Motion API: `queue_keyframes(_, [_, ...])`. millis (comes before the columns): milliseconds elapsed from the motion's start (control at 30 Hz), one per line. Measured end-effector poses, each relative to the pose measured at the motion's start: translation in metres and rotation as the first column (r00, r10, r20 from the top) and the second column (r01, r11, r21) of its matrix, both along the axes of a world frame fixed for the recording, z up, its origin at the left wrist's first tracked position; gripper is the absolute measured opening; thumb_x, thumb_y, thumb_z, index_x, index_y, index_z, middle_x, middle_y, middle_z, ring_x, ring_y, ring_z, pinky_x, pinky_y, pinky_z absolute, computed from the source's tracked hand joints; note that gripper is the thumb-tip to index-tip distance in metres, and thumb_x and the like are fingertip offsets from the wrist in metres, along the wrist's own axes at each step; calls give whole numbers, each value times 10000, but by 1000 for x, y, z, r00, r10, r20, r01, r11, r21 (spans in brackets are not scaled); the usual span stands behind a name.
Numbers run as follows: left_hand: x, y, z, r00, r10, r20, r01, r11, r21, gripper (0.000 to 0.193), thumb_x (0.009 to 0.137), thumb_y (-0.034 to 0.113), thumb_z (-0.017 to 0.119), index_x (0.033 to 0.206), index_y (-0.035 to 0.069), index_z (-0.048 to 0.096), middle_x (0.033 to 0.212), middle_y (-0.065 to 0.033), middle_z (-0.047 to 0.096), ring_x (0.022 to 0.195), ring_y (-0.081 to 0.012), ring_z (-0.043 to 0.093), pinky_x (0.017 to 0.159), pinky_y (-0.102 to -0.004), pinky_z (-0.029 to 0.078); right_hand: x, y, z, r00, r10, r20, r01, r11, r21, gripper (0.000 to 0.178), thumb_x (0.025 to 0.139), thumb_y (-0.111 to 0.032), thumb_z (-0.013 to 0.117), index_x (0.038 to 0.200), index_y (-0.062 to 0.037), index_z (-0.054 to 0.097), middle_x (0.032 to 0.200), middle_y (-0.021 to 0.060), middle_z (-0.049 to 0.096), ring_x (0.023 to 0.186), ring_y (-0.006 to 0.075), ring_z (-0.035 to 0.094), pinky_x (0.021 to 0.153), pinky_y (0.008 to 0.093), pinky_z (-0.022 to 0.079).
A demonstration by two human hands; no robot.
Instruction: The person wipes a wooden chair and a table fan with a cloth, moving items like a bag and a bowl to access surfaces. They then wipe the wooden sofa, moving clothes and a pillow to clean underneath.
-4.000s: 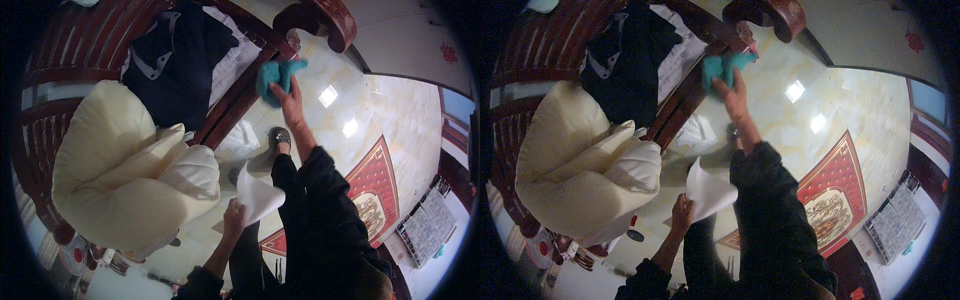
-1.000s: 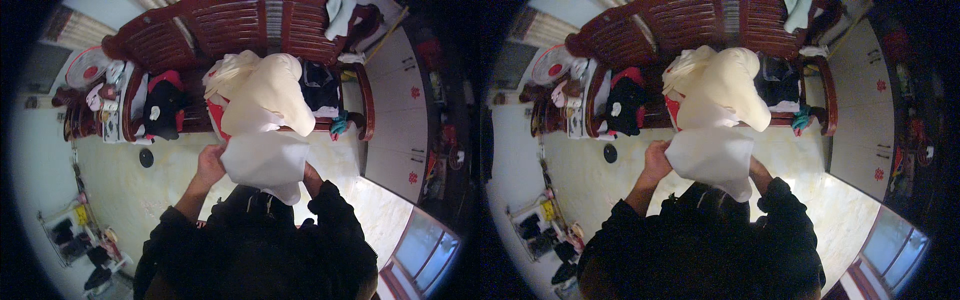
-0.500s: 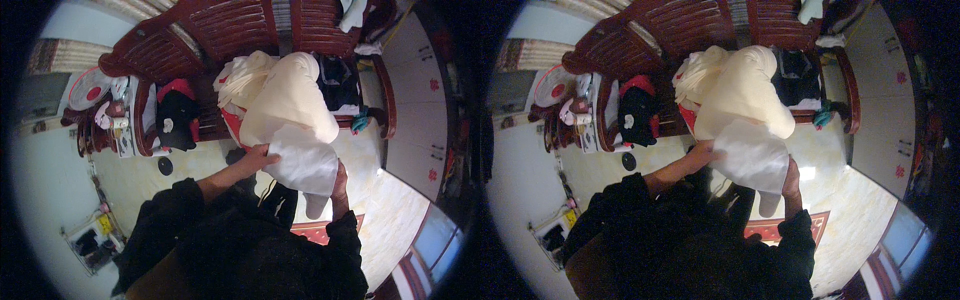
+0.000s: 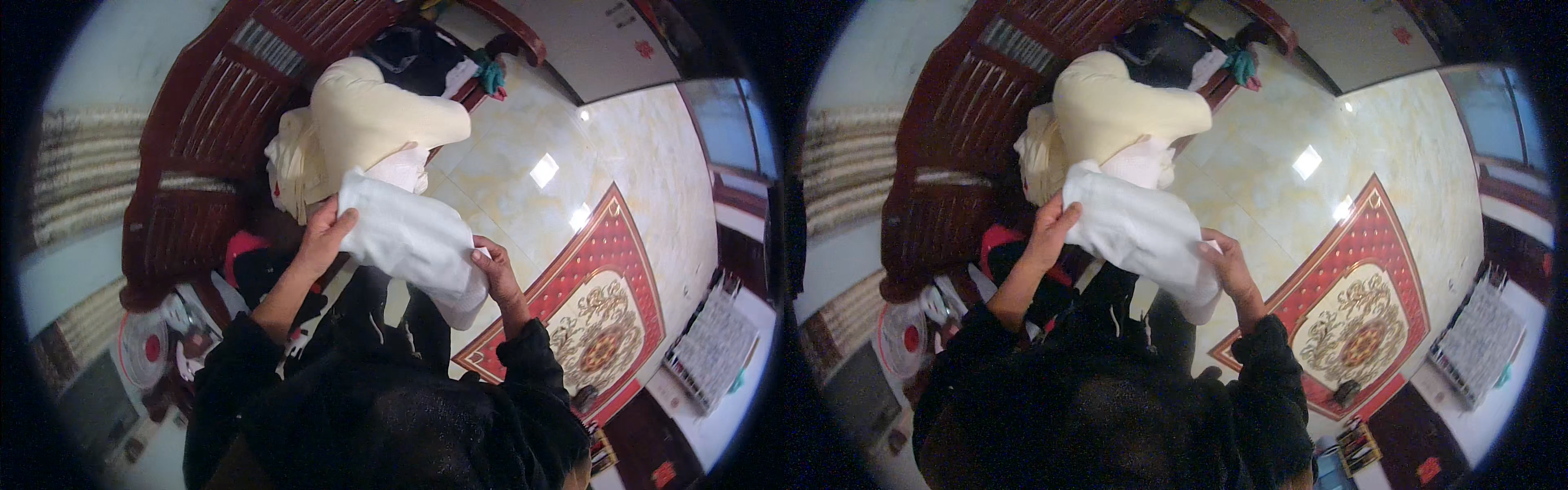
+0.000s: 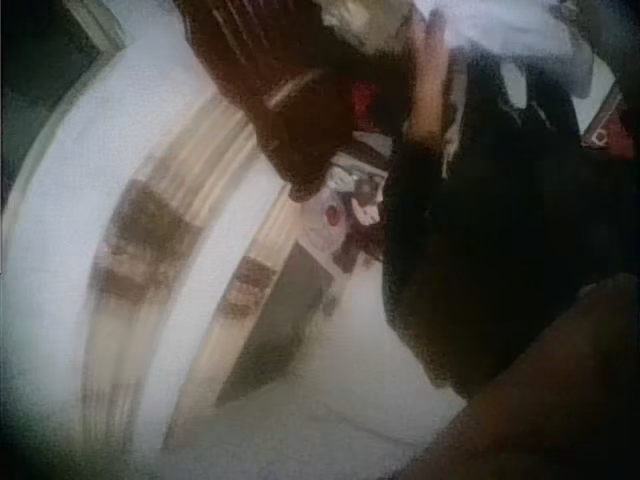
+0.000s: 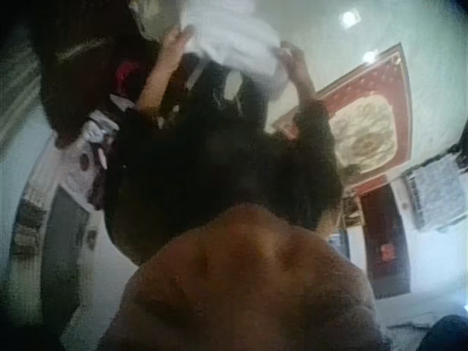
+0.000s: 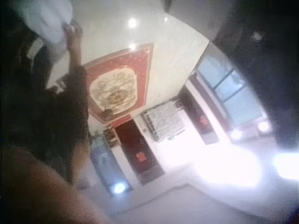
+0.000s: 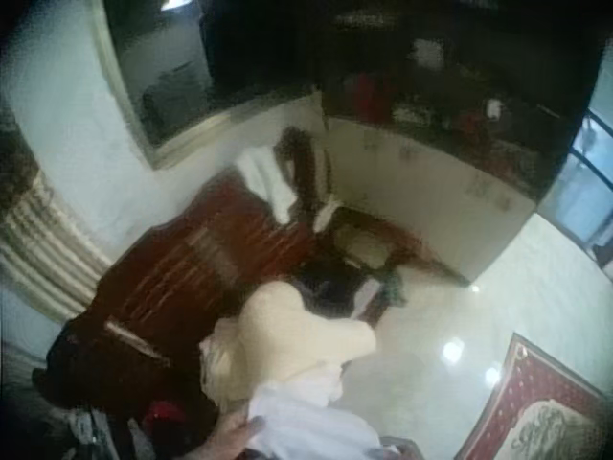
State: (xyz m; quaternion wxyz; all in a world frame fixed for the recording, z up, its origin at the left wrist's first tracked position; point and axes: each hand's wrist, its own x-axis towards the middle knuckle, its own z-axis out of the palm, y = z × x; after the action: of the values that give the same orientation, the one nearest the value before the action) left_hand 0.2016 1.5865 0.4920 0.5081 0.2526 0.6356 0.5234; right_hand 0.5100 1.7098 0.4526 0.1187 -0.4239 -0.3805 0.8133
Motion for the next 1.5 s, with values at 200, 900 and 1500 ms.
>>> queue_keyframes(200, [5, 25, 18, 977, -170, 130, 178, 983, -51, 438, 989, 161, 565, 1385, 0, 468, 1233, -37, 600, 1090, -106, 546, 975, -271, 418, 58, -23, -41, 957, -134, 256, 63, 962, 266, 295, 921, -265, 675, 1115, -43, 678, 883, 45, 697, 860, 125, 603, 819, 295, 476])
queue_keyframes(900, [21, -4, 31, 981, -85, 176, 108, 986, -129, 358, 978, 134, 567, 1303, -14, 546, 1207, -46, 630, 1087, -118, 568, 994, -278, 413, 16, -28, -32, 961, 247, -128, -241, 969, 58, 471, 961, -333, 577, 1266, 26, 597, 1119, 67, 666, 994, 140, 609, 912, 290, 471])
queue_keyframes(1500, [46, -115, 13, 959, 279, 51, -277, 960, -40, 465, 943, -1, 531, 1400, 52, 464, 1136, -81, 655, 962, -100, 602, 862, -246, 473, -27, -24, 5, 883, 466, -49, -446, 868, 217, 327, 924, -255, 672, 1135, -5, 675, 937, 54, 691, 847, 116, 615, 751, 292, 509])
